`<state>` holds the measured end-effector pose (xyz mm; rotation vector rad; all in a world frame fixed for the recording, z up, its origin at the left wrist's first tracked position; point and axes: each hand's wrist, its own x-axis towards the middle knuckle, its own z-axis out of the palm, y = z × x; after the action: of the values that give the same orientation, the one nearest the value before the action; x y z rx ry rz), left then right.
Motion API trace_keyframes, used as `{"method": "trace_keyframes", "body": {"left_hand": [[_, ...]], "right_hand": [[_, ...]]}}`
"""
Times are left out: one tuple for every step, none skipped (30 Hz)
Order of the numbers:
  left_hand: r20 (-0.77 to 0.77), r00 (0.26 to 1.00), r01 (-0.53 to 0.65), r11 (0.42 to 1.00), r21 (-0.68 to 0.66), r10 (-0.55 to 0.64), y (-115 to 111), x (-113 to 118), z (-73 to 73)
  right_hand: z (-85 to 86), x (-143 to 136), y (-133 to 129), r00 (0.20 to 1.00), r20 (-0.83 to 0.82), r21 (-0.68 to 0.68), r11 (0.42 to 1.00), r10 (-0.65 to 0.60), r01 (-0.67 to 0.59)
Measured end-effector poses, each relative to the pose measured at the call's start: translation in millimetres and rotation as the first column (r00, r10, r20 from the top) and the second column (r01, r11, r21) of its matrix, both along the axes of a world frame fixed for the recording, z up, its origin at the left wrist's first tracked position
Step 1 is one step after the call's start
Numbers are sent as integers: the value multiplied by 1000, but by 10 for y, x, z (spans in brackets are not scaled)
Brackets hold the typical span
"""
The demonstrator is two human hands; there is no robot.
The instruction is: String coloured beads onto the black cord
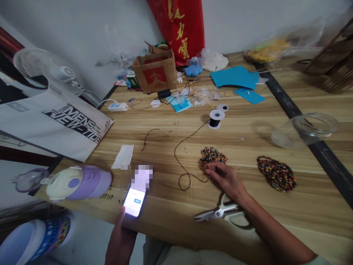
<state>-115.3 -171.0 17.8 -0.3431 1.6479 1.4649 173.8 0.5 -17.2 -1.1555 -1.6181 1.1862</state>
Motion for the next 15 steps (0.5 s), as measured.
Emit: {"method": "trace_keyframes", "body": {"left_hand": [[-30, 1000, -3, 1000, -7, 3, -14, -6, -4], [-65, 998, -10, 1000, -18, 9, -28, -10, -4], [-103, 995, -23, 999, -33, 20, -44, -15, -4], [-139, 990, -41, 998, -42, 35, -63, -23, -4], [-176, 983, -64, 997, -46, 55, -88, -35, -6], [-217, 974, -83, 995, -49, 70, -121, -53, -13], [-262, 962, -96, 994, -51, 79, -161, -76, -25], [-318, 944, -111, 992, -64, 85, -208, -105, -41], [-376, 924, -108, 990, -92, 66, -259, -138, -60], [-434, 899, -117, 986, -116, 56, -311, -175, -79], [-504, 860, -171, 976, -134, 81, -358, -213, -93], [-557, 824, -219, 966, -139, 107, -397, -249, -101], [-604, 785, -270, 954, -134, 138, -426, -280, -98], [-615, 773, -283, 952, -117, 154, -440, -302, -85], [-603, 782, -269, 958, -96, 159, -442, -313, -62]], "right_hand": [[6, 3, 1, 1000, 11, 8, 1000, 1, -1], [14, 6, 2, 1000, 18, 21, 1000, 3, -3], [21, 8, 4, 1000, 23, 36, 999, 7, -8], [28, 11, 6, 999, 29, 51, 999, 17, -19], [34, 14, 8, 999, 36, 67, 997, 27, -30], [39, 16, 9, 999, 43, 83, 996, 34, -37], [43, 18, 8, 998, 50, 92, 995, 36, -41], [45, 20, 6, 998, 57, 93, 995, 37, -43], [45, 21, 3, 997, 62, 87, 995, 39, -44], [44, 22, -1, 997, 65, 77, 996, 41, -46], [41, 22, -4, 997, 68, 67, 997, 43, -48], [38, 23, -8, 996, 73, 61, 997, 46, -50], [34, 23, -10, 996, 78, 64, 997, 40, -45], [31, 23, -10, 996, 84, 73, 997, 29, -36], [28, 24, -9, 996, 91, 84, 996, 18, -25]]}}
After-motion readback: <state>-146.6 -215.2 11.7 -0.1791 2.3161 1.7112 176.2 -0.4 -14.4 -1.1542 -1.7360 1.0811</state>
